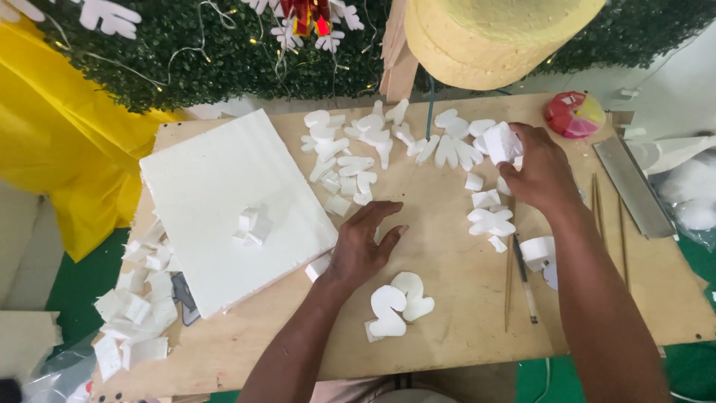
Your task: Assembling various pre-cut white foam shapes and letters on a wooden workbench.
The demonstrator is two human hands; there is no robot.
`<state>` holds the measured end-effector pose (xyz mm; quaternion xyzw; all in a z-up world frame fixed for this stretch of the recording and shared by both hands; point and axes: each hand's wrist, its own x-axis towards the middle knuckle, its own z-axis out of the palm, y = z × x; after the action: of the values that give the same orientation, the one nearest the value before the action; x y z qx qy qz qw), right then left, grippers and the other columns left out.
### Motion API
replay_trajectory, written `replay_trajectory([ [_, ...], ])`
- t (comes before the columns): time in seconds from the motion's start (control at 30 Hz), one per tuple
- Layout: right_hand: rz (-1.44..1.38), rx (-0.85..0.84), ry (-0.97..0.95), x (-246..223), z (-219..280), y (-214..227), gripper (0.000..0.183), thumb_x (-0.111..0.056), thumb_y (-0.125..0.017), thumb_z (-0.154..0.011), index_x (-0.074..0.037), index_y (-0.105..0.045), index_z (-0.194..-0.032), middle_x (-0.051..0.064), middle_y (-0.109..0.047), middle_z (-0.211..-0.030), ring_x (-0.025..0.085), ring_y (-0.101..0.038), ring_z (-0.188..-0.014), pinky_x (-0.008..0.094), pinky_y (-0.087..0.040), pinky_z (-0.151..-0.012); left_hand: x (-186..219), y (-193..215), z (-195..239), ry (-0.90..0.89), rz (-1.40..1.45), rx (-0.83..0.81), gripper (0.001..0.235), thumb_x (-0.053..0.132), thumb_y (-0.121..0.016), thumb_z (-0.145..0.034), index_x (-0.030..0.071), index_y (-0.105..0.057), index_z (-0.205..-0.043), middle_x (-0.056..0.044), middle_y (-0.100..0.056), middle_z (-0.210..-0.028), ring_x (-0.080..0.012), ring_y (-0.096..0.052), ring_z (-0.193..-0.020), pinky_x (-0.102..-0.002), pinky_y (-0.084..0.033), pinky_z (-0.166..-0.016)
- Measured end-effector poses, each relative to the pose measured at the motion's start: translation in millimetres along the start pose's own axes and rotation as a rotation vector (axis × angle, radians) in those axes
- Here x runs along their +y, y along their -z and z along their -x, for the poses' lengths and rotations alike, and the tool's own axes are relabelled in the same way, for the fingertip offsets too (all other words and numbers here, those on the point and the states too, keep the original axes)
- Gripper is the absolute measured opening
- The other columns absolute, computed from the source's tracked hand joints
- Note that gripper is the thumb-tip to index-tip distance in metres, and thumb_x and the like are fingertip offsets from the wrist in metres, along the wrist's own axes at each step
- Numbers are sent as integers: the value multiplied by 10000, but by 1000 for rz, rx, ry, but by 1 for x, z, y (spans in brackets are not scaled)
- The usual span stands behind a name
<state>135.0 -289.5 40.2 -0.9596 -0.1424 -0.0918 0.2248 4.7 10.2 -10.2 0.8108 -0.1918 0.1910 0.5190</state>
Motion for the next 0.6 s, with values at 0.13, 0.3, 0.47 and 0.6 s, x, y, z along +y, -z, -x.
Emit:
replay_trajectory([
  [0.13, 120, -23, -95, 22, -10, -15, 640, -76, -779, -868, 9, -594, -1475, 282, -640, -1266, 487, -661, -1158, 557, -593, -884, -7, 0, 0, -28, -23, 13, 288, 38, -749, -913, -2, -683, -1191, -150, -720, -1065, -336, -727, -1049, -436, -619, -894],
  [0.3, 245, -149, -148, 24, -12, -16, 649, -222, -756, -903, -11, -568, -1488, 270, -677, -1242, 495, -658, -1176, 681, -562, -877, -8, 2, 1, -8, -17, 11, 295, 22, -752, -901, 9, -691, -1189, -155, -726, -1053, -353, -729, -1030, -456, -617, -884],
  [0.47, 243, -167, -167, 23, -13, -8, 670, -237, -772, -901, 3, -558, -1489, 256, -698, -1253, 482, -646, -1208, 698, -543, -897, -8, 4, 0, -18, -38, 26, 289, 16, -753, -899, 27, -702, -1184, -144, -731, -1048, -340, -736, -1018, -447, -616, -880],
  [0.6, 92, -119, -138, 2, 3, 24, 628, -181, -731, -948, 90, -530, -1477, 296, -682, -1277, 443, -682, -1144, 616, -543, -913, -8, 7, -1, 2, -41, 36, 267, 5, -753, -901, 11, -714, -1166, -162, -742, -1028, -369, -741, -1006, -462, -614, -878],
])
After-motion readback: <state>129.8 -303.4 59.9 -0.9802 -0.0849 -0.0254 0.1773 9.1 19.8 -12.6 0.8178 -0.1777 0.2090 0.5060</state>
